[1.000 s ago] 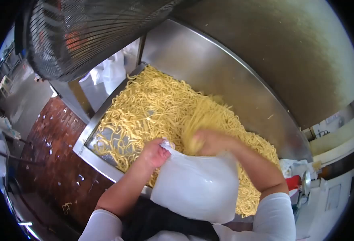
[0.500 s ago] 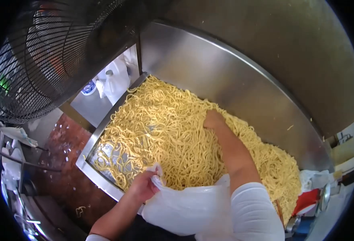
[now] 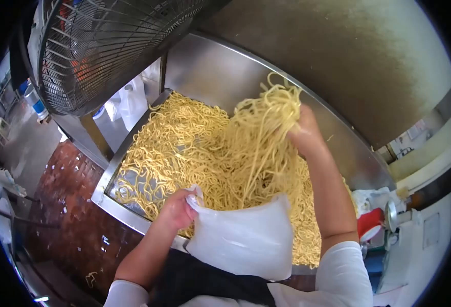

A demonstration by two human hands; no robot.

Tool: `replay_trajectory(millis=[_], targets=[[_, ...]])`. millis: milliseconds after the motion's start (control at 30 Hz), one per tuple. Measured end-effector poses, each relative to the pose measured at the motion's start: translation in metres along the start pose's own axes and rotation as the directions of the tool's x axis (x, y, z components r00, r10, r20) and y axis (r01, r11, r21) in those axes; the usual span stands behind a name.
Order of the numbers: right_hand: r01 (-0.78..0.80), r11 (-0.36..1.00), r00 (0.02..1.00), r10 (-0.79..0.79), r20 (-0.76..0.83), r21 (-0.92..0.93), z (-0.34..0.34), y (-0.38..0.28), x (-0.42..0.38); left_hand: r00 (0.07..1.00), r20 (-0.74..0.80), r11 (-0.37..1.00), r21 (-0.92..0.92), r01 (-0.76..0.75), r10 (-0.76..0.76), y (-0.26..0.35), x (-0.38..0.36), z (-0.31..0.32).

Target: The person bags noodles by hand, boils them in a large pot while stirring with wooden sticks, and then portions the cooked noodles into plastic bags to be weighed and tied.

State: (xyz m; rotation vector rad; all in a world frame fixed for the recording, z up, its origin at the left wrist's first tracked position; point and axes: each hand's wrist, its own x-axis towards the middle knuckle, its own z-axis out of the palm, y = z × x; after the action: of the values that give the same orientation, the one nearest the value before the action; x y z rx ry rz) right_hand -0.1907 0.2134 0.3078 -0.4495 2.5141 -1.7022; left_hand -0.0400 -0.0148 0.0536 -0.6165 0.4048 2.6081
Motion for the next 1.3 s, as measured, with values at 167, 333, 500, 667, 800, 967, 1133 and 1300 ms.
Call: replay_trajectory(millis=[167, 333, 500, 667, 800, 967, 1133, 1300], targets=[[0.086, 0.644, 0.809, 0.401, 0.431, -0.760, 0.091, 0.025, -0.082, 0.993, 0.105, 0.998, 0.032, 0.051, -0.055, 0.018, 0.037, -0.011], [0.002, 0.743, 0.378, 0.619, 0.689, -0.669, 0.093, 0.120, -0.088, 0.987, 0.116, 0.964, 0.256, 0.076, -0.108, 0.008, 0.036, 0.021], [0.310, 0.689, 0.215, 0.620, 0.754, -0.655, 0.073, 0.073, -0.044, 1.000, -0.021, 0.915, 0.402, -0.002, 0.012, 0.005, -0.015, 0.009], [0.459, 0.447, 0.831, 0.090, 0.549, -0.768, 0.116, 0.202, -0.035, 0.942, -0.326, 0.808, 0.575, 0.129, 0.082, -0.020, -0.045, -0.039], [0.400, 0.563, 0.615, 0.421, 0.667, -0.723, 0.123, 0.175, -0.061, 0.911, -0.262, 0.787, 0.609, -0.100, 0.318, -0.018, -0.013, -0.040], [0.389, 0.916, 0.510, -0.127, 0.851, -0.097, 0.120, 0.078, -0.124, 0.973, 0.218, 0.867, 0.467, -0.171, 0.074, 0.027, 0.032, 0.119], [-0.100, 0.871, 0.768, -0.240, 0.593, 0.482, 0.191, 0.147, -0.145, 0.982, 0.152, 0.871, 0.460, -0.172, 0.113, 0.014, 0.016, 0.188], [0.192, 0.910, 0.696, 0.138, 0.704, -0.368, 0.062, 0.122, -0.114, 0.996, -0.064, 0.811, 0.585, -0.013, 0.063, 0.044, 0.026, 0.047]])
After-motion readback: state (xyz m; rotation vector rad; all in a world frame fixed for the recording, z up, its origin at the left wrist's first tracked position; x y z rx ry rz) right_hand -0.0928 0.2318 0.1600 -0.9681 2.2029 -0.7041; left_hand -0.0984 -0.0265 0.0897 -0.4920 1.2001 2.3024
